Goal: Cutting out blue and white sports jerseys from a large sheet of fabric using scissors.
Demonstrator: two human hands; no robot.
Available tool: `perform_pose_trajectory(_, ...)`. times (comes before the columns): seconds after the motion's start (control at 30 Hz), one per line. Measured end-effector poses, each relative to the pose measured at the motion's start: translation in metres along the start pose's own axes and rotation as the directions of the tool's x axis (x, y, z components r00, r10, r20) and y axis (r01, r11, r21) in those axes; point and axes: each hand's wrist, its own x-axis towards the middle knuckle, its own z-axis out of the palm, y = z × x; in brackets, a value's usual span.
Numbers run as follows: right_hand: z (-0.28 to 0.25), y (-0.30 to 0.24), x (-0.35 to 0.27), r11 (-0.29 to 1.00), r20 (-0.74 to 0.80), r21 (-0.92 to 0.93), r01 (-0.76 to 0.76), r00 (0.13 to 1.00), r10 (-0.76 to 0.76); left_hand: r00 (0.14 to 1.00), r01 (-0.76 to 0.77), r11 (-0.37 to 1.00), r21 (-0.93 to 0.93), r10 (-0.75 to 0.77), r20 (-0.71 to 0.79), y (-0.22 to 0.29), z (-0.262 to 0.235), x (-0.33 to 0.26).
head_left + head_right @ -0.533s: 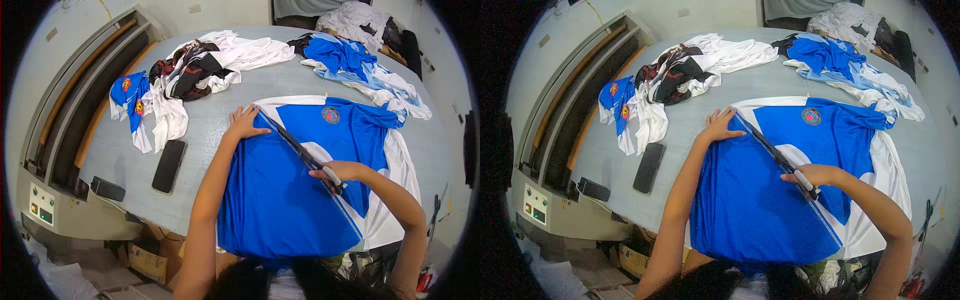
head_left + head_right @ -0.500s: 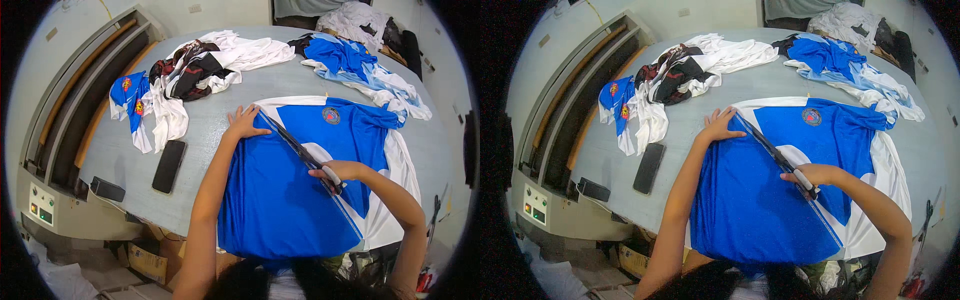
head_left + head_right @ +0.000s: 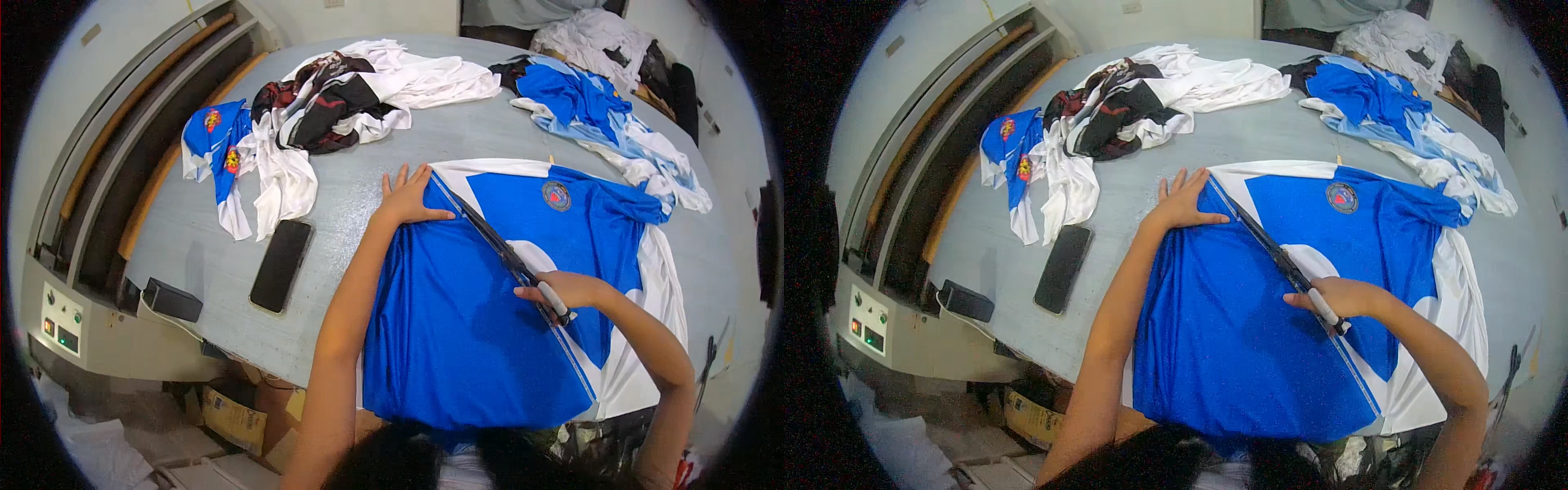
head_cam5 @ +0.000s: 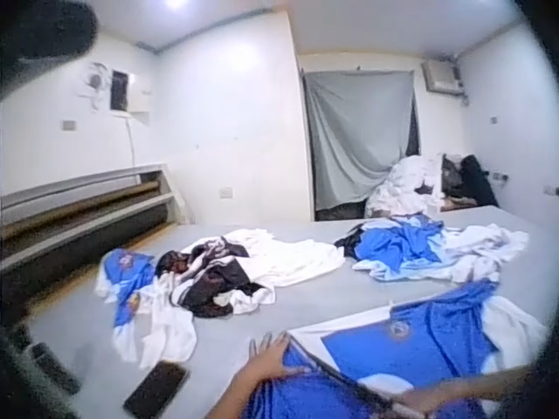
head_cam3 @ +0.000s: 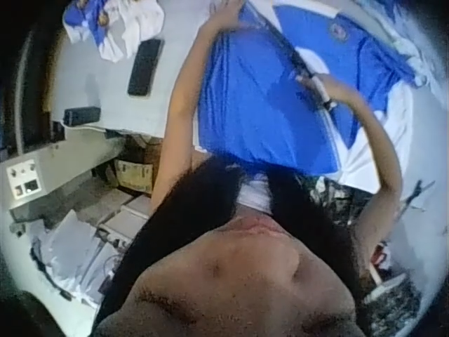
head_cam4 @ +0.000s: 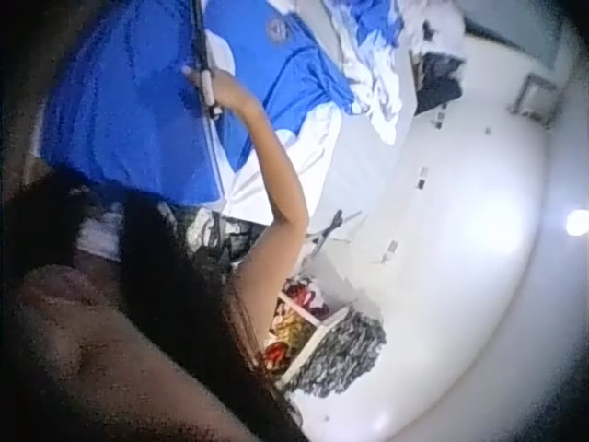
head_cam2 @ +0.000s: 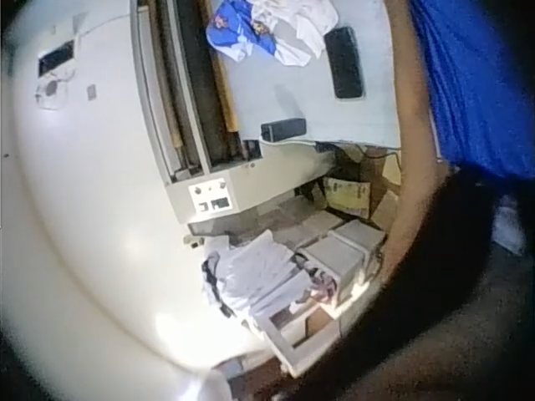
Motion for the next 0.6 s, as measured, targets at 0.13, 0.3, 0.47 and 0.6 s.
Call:
perform_pose_trajectory(0.13, 0.004, 0.001, 0.006, 0.999, -0.057, 0.053, 0.008, 0.998, -0.005, 1.000, -0.001, 1.000, -0.007, 0.001, 0.011, 0.001, 0.001, -0.002)
perform_pose_trajectory(0.3, 0.001, -0.003, 0.011, 0.994, -0.020, 0.106, -0.009, 1.000, 0.011, 1.000, -0.003, 1.000, -0.010, 0.003, 0.016, 0.003, 0.001, -0.001)
perform_pose_trajectory(0.47, 0.002, -0.001, 0.015, 0.993, -0.007, 0.117, -0.004, 1.000, 0.005, 1.000, 0.003, 1.000, -0.026, -0.003, 0.024, 0.001, -0.001, -0.002)
perform_pose_trajectory(0.6, 0.009, -0.003, 0.012, 0.996, -0.080, 0.089, 0.009, 0.997, -0.001, 1.000, 0.003, 1.000, -0.021, -0.002, 0.025, 0.000, -0.001, -0.001)
